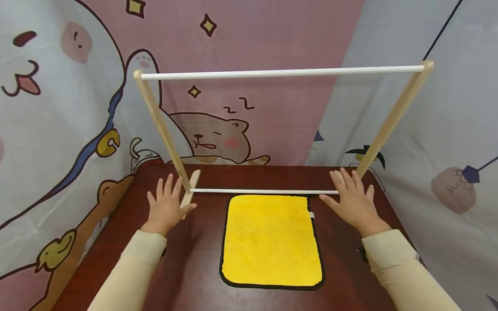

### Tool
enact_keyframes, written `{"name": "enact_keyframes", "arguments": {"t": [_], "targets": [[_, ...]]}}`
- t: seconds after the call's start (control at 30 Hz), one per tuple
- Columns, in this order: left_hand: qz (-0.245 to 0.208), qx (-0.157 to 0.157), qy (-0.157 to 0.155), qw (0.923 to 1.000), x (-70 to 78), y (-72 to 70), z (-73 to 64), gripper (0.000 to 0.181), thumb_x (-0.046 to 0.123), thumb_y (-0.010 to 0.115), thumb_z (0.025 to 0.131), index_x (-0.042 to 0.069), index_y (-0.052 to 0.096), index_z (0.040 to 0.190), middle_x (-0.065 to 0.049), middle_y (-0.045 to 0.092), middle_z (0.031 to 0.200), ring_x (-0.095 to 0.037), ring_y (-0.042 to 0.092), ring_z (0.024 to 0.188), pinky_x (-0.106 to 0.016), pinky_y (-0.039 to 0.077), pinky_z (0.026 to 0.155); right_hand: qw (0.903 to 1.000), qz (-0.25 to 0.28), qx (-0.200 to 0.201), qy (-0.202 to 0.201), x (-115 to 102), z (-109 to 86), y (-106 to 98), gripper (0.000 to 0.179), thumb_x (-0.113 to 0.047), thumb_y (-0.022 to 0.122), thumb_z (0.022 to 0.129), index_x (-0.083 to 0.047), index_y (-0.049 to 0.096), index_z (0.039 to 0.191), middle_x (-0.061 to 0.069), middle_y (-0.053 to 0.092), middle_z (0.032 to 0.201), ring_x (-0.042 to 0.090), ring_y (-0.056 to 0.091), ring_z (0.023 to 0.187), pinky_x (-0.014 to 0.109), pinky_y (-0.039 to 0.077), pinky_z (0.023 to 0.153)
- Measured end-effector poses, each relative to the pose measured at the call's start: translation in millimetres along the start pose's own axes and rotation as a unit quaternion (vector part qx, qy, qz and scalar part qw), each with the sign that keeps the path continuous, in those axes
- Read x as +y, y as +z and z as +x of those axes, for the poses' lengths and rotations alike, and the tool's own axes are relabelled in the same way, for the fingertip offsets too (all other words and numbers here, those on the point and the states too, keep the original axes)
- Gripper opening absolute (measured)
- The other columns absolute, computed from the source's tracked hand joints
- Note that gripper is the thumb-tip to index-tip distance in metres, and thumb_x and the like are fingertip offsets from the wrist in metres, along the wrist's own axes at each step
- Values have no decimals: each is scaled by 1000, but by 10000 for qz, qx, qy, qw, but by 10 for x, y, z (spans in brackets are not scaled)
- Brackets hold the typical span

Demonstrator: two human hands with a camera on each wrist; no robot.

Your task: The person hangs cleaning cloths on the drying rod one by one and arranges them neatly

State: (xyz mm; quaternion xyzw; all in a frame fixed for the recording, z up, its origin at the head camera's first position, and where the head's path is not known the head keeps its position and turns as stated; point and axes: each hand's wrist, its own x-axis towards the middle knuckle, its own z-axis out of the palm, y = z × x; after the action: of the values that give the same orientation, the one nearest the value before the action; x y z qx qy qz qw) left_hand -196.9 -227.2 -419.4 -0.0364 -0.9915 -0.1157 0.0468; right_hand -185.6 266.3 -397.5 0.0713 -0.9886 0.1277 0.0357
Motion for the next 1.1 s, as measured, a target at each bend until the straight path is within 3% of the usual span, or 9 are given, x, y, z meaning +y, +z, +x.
{"name": "enact_keyframes", "arguments": {"t": [0.4, 0.7, 0.87, 1.1], "targets": [[-349, 294, -319, 9984, -95, -132, 280, 93, 43, 69, 88, 3, 15, 154, -27, 8, 157, -50, 3, 142, -76, 8, 103, 9999, -80, 24, -123, -31, 100, 154, 85, -57, 55, 92, -12, 19, 155, 21, 10, 159, 42, 1, 145, 78, 1, 101], [-756, 330, -533, 9952, -87, -296, 474, 92, 42, 66, 90, 3, 13, 154, -30, 6, 156, -52, 3, 141, -75, 10, 104, 9997, -144, -8, -207, -26, 152, 305, 83, -52, 59, 91, -9, 25, 153, 24, 15, 157, 42, 5, 145, 78, 8, 101], [-1166, 490, -722, 9893, -56, -375, 573, 89, 41, 65, 92, 3, 13, 153, -30, 8, 155, -51, 6, 141, -73, 12, 105, 9994, -196, -113, -253, -41, 168, 391, 79, -47, 62, 91, -8, 29, 152, 24, 21, 155, 47, 14, 140, 79, 12, 100], [-1758, 465, -1052, 9777, -15, -458, 671, 88, 42, 61, 94, 2, 10, 154, -28, 8, 156, -49, 7, 142, -70, 13, 107, 9993, 62, -231, -285, -58, 155, 562, 75, -42, 64, 91, -7, 32, 150, 25, 25, 153, 47, 17, 140, 78, 12, 100]]}}
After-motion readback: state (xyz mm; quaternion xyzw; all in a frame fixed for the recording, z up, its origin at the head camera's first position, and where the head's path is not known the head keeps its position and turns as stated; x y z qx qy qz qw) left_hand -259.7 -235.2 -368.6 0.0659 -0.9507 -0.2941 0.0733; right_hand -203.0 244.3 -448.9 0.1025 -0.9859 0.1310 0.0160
